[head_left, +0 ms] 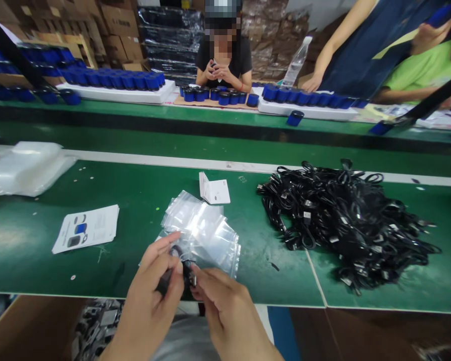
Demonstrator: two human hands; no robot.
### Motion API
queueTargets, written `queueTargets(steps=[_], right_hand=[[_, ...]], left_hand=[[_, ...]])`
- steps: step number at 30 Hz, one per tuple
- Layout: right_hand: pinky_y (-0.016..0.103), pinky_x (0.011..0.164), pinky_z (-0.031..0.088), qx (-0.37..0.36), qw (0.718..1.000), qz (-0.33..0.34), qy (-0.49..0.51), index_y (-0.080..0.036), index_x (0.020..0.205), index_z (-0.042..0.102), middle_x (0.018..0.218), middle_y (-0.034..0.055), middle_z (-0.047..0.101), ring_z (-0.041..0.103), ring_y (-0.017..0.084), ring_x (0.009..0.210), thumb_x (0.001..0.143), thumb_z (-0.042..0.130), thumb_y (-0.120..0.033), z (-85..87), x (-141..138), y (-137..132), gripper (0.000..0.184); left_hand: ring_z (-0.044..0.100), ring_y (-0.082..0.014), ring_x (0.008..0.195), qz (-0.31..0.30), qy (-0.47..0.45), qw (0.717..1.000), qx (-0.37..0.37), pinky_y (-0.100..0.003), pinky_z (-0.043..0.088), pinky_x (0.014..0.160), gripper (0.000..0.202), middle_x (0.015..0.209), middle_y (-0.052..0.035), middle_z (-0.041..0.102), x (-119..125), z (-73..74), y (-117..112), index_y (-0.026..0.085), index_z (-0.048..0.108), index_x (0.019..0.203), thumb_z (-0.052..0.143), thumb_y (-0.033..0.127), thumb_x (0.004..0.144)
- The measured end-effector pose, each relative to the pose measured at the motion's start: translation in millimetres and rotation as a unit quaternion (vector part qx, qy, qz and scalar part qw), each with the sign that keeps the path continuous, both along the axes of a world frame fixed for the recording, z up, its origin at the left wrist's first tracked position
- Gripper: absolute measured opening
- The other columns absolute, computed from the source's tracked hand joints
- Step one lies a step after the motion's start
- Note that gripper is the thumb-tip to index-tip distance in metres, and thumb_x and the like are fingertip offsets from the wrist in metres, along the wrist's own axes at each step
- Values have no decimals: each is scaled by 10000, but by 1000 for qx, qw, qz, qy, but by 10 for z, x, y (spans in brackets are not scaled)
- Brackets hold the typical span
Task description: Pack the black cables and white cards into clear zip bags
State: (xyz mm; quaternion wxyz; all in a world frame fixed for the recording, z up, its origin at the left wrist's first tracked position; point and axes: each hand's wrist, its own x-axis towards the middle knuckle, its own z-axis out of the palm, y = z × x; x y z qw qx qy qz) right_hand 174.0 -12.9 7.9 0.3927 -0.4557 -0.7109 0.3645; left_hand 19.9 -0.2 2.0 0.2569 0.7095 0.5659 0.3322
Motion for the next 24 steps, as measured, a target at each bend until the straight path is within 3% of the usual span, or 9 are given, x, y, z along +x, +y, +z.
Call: queueTargets(steps=[4, 7, 9, 10, 12, 14, 16, 20, 24], right_hand=[[264, 560, 522, -55, 997, -45, 36, -154, 960, 696, 739, 63, 651, 634, 180, 622, 862, 417, -113, 5, -31, 41, 299], [222, 524, 493, -140, 984, -66, 87, -176, 829, 699, 707, 24, 628, 626, 147, 582, 837, 498, -135, -66, -101, 80, 206], [234, 542, 488, -154, 979, -114, 65, -163, 734, 662, 696, 19, 615, 616, 149, 578, 783, 576, -142, -106, -140, 100, 102], [246, 552, 487, -152, 977, -146, 42, -157, 741, 642, 702, 22, 613, 610, 157, 583, 747, 611, -140, -118, -151, 107, 36], [261, 566, 492, -148, 973, -177, 20, -144, 902, 611, 764, 40, 635, 612, 169, 611, 723, 619, -135, -124, -152, 118, 179], [276, 622, 508, -137, 981, -136, 28, -138, 1105, 549, 882, 73, 668, 641, 182, 700, 770, 559, -135, -116, -133, 130, 335], [291, 698, 504, -110, 991, -77, 30, -159, 1125, 561, 937, 76, 687, 654, 188, 788, 812, 485, -115, -108, -111, 152, 325], [230, 576, 462, -139, 986, -76, 57, -175, 765, 622, 691, 4, 686, 629, 152, 605, 783, 535, -115, -109, -98, 230, 107], [195, 490, 375, -151, 985, -70, 35, -182, 623, 569, 557, -42, 611, 546, 116, 501, 767, 586, -118, -57, -34, 285, 158]], left_hand=[[541, -207, 1132, -7, 20, 999, 49, -271, 531, 800, 127, 1315, -82, 440, 9, 3, -42, 216, 527, 774, 461, 146, 858], [557, -190, 1098, -11, 24, 997, 73, -287, 510, 864, 139, 1330, -81, 421, 16, -16, -66, 214, 527, 764, 462, 128, 851], [518, -203, 1164, -10, 21, 996, 83, -320, 477, 936, 139, 1343, -80, 405, 19, -25, -77, 216, 527, 782, 459, 116, 851], [486, -212, 1207, -11, 19, 996, 88, -340, 454, 971, 141, 1347, -79, 398, 23, -26, -82, 219, 527, 793, 458, 110, 852], [414, -228, 1281, -20, 21, 995, 92, -380, 407, 1028, 147, 1358, -75, 382, 38, -18, -92, 222, 523, 795, 459, 102, 853], [360, -238, 1325, -40, 28, 995, 91, -396, 391, 1047, 157, 1363, -72, 380, 65, -7, -103, 222, 520, 785, 455, 95, 851], [338, -245, 1342, -55, 34, 994, 90, -396, 407, 1036, 163, 1362, -75, 384, 99, -3, -120, 220, 517, 778, 451, 88, 845], [325, -259, 1351, -62, 27, 993, 94, -416, 411, 1029, 170, 1368, -90, 386, 163, -23, -175, 218, 490, 747, 441, 76, 828], [303, -279, 1362, -92, 53, 992, 67, -550, 275, 1085, 158, 1354, -83, 442, 119, -16, -151, 229, 498, 761, 447, 104, 842]])
